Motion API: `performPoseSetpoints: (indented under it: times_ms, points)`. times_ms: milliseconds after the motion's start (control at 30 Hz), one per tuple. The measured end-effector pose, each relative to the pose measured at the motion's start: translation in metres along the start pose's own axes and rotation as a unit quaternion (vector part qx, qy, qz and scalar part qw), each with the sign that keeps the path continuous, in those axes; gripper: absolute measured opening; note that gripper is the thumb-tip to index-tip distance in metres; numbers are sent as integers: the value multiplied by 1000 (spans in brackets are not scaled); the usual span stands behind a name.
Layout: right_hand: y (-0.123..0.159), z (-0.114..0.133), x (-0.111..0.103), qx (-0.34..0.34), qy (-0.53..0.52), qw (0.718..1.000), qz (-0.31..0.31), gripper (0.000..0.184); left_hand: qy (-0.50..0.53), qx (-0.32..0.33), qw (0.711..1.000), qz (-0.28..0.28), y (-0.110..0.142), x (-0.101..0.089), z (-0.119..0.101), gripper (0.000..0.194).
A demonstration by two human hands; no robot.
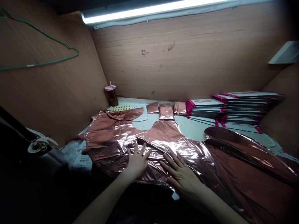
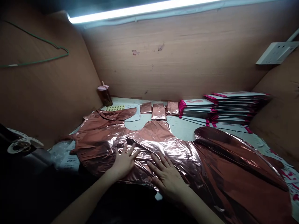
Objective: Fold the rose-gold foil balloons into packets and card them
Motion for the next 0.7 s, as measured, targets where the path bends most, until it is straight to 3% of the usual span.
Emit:
performPoseSetpoints:
  times_ms: [100, 167, 233, 300, 367, 433, 533, 633, 700]
  points:
    - [4, -2, -1, -4, 0, 1000, -16, 62, -22, -169, 978, -121, 26, -17, 41, 53]
    - [3, -1, -1, -9, 5, 1000, -21, 63, -22, -187, 964, -190, 39, -25, 31, 51]
    - [1, 2, 1, -8, 7, 1000, -16, 63, 17, -99, 976, -191, 42, -20, -11, 52]
    - [2, 4, 4, 15, 2, 1000, -3, 60, 70, -5, 987, -143, 42, -7, -55, 51]
    - [11, 6, 5, 57, -13, 998, 16, 55, 104, 34, 990, -93, 41, 3, -77, 50]
    - [26, 15, 2, 76, -49, 995, 36, 55, 118, 74, 989, -47, 36, 7, -77, 50]
    - [47, 33, -10, 50, -118, 991, 46, 60, 137, 184, 973, 6, 34, 3, -56, 48]
    - [56, 51, -15, -14, -138, 989, 50, 77, 182, 279, 943, -4, 49, -10, -34, 43]
    - [57, 60, -10, -62, -117, 990, 54, 86, 197, 319, 927, -21, 69, -13, -32, 45]
Point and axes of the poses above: each hand's wrist, its own y-axis away from the middle knuckle, its own x-axis out of the palm, z = x × y, the point moved 8 cm from there along -y, towards the middle knuckle, and after that the axes turned 2 degrees about -x, right-handed, at the moved point
